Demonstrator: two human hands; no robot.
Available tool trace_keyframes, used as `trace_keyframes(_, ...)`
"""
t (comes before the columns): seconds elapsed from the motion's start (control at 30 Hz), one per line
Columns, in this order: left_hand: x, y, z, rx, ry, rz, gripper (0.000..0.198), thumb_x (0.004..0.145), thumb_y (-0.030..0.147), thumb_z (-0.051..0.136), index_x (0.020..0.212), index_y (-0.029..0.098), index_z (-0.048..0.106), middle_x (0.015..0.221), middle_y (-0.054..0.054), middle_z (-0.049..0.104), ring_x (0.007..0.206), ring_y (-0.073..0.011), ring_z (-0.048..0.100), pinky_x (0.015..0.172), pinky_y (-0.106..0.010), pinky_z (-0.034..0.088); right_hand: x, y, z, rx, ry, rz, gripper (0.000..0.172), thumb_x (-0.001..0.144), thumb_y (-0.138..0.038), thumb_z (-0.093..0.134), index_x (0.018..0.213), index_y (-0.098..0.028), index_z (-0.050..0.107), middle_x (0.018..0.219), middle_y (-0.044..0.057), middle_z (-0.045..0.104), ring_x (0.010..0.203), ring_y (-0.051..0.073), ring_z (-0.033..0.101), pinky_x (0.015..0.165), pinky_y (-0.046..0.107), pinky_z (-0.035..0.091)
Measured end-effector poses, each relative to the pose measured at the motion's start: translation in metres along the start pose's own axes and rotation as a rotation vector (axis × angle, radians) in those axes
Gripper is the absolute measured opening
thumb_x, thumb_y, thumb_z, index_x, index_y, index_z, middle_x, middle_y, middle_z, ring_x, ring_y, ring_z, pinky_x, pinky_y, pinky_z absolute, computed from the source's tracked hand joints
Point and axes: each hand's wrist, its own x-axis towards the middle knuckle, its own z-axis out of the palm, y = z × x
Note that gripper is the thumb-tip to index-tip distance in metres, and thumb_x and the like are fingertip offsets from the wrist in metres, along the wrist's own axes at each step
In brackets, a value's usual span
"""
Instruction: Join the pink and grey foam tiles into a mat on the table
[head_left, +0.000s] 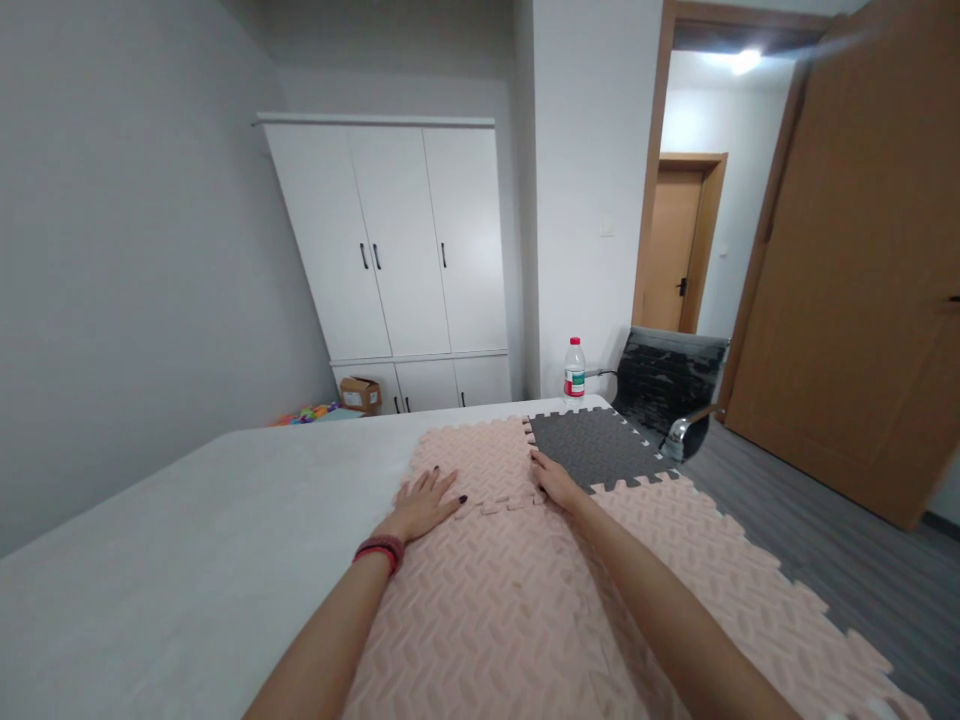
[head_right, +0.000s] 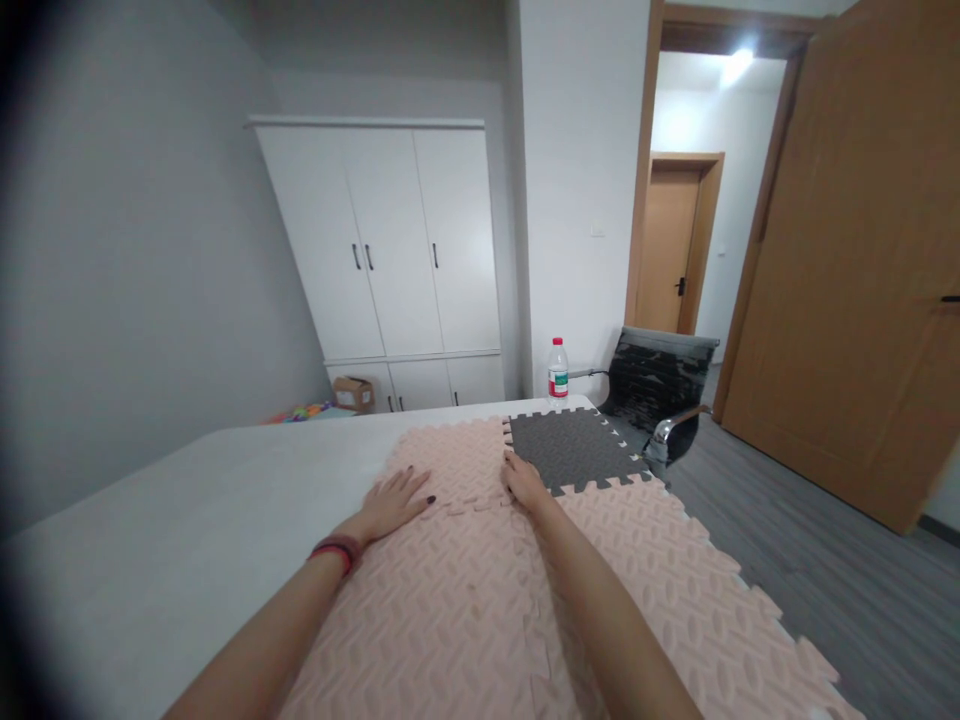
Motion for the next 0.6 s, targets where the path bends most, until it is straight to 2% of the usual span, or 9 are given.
trace_keyframes(0.2, 0.003, -0.002, 0.002, -0.013, 0.002, -0.006, 0.078, 0.078, 0.076, 0.022, 0.143, 0.033, 0.021, 0.153, -0.009, 0.016, 0.14, -0.0314, 0.013, 0.109, -0.054, 0.012, -0.01, -0.007, 0.006, -0.119, -0.022, -0.071, 0.057, 0.093, -0.045, 0.022, 0.143, -0.018, 0.028, 0.151, 0.008, 0.021, 0.138, 0.019, 0.013, 0.11, 0.041, 0.013)
trace_keyframes(0.4, 0.001, 0.0, 0.004, -0.008, 0.015, -0.02, 0.077, 0.078, 0.075, 0.022, 0.143, 0.033, 0.021, 0.153, -0.009, 0.015, 0.139, -0.0326, 0.013, 0.108, -0.056, 0.011, -0.003, -0.008, 0.001, -0.167, -0.128, -0.058, 0.066, 0.09, -0.058, 0.02, 0.145, -0.022, 0.021, 0.152, 0.007, 0.015, 0.139, 0.02, 0.009, 0.109, 0.044, 0.013)
trace_keyframes(0.6, -0.002, 0.004, 0.002, -0.001, 0.018, -0.03, 0.079, 0.077, 0.077, 0.02, 0.143, 0.033, 0.021, 0.153, -0.01, 0.017, 0.139, -0.0331, 0.013, 0.108, -0.057, 0.01, 0.01, -0.009, 0.003, -0.197, -0.24, 0.002, 0.079, 0.086, -0.066, 0.015, 0.147, -0.017, 0.01, 0.153, 0.009, 0.008, 0.14, 0.021, 0.003, 0.11, 0.048, 0.007)
